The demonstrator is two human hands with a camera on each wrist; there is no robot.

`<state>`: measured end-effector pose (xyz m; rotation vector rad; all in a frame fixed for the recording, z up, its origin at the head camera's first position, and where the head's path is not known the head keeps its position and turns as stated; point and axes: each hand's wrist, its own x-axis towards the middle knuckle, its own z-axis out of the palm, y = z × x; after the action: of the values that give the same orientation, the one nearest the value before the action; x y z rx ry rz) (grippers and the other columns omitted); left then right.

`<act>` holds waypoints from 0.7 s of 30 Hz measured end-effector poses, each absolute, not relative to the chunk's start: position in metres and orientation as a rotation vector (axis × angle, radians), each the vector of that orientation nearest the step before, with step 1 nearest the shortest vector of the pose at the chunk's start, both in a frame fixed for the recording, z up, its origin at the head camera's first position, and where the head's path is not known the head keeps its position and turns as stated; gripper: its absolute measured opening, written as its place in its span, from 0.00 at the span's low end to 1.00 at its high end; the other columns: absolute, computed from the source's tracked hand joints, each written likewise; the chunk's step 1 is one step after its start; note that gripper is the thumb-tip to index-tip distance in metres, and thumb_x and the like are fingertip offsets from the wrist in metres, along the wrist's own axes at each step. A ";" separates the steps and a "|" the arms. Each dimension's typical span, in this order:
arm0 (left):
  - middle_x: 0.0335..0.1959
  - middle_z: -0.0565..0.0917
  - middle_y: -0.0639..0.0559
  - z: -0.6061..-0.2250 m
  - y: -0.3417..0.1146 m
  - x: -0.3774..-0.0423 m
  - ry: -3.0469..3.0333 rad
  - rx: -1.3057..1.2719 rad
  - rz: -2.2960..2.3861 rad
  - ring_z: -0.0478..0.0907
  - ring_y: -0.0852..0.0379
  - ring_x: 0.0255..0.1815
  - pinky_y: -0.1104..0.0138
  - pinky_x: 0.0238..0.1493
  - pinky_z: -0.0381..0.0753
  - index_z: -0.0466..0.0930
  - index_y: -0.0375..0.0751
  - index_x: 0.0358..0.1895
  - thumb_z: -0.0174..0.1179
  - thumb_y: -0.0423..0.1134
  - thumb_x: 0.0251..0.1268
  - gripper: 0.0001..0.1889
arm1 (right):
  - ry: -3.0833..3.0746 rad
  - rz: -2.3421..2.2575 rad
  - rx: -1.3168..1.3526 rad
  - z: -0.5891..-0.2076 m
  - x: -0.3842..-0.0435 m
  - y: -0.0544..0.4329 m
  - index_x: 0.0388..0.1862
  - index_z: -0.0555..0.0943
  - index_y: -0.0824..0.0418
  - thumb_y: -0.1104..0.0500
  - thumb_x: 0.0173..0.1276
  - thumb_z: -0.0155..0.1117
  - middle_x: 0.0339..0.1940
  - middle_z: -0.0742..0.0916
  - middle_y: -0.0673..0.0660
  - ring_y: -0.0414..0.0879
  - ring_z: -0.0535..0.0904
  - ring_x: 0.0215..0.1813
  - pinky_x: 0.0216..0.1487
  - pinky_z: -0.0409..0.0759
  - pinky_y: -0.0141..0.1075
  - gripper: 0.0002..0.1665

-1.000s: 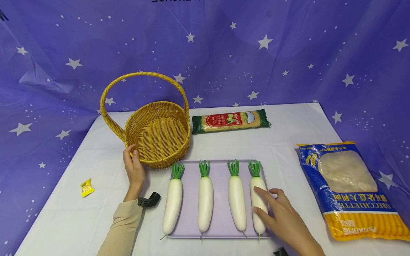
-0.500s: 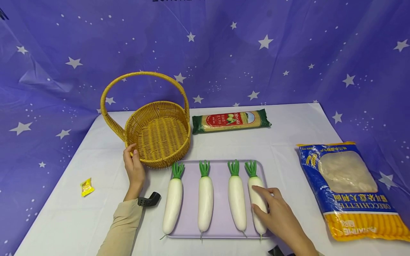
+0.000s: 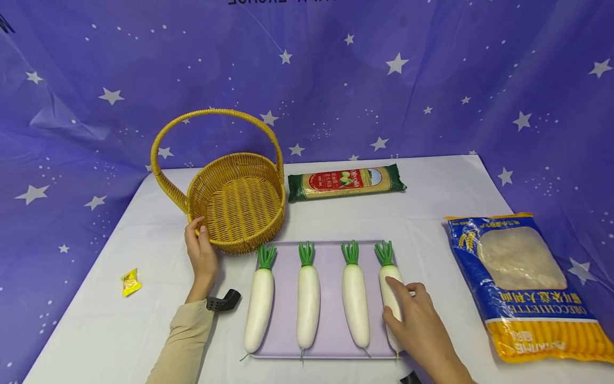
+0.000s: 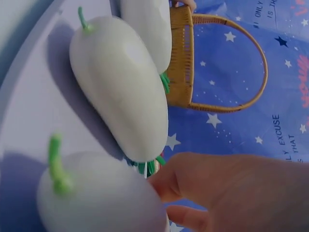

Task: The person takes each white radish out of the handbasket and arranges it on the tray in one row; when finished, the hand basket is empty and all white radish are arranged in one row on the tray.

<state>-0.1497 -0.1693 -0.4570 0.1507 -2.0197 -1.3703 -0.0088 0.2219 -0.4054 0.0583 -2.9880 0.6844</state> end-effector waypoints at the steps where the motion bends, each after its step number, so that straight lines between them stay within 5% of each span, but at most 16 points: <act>1: 0.53 0.66 0.36 -0.457 -0.169 -0.150 -2.020 0.151 -1.370 0.57 0.61 0.37 0.69 0.40 0.54 0.66 0.33 0.55 0.38 0.41 0.70 0.18 | -2.977 0.671 0.059 -0.406 -0.009 0.222 0.58 0.71 0.56 0.57 0.52 0.65 0.43 0.75 0.67 0.55 0.74 0.39 0.37 0.73 0.51 0.31; 13: 0.53 0.66 0.35 -0.457 -0.171 -0.150 -2.028 0.151 -1.363 0.57 0.59 0.39 0.68 0.42 0.54 0.66 0.33 0.55 0.37 0.41 0.70 0.18 | -3.007 0.639 0.069 -0.405 -0.005 0.221 0.59 0.70 0.56 0.50 0.56 0.65 0.50 0.72 0.69 0.57 0.69 0.46 0.37 0.72 0.53 0.32; 21: 0.59 0.63 0.34 -0.447 -0.170 -0.145 -2.083 0.213 -1.324 0.59 0.42 0.62 0.51 0.61 0.55 0.67 0.35 0.55 0.41 0.38 0.68 0.17 | -2.976 0.662 0.053 -0.401 -0.008 0.220 0.63 0.65 0.57 0.46 0.57 0.64 0.55 0.68 0.69 0.61 0.63 0.53 0.43 0.69 0.60 0.37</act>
<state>-0.1454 -0.1696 -0.4469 0.2130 -2.0828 -1.3241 -0.0075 0.2199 -0.4009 0.0532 -2.9761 0.6617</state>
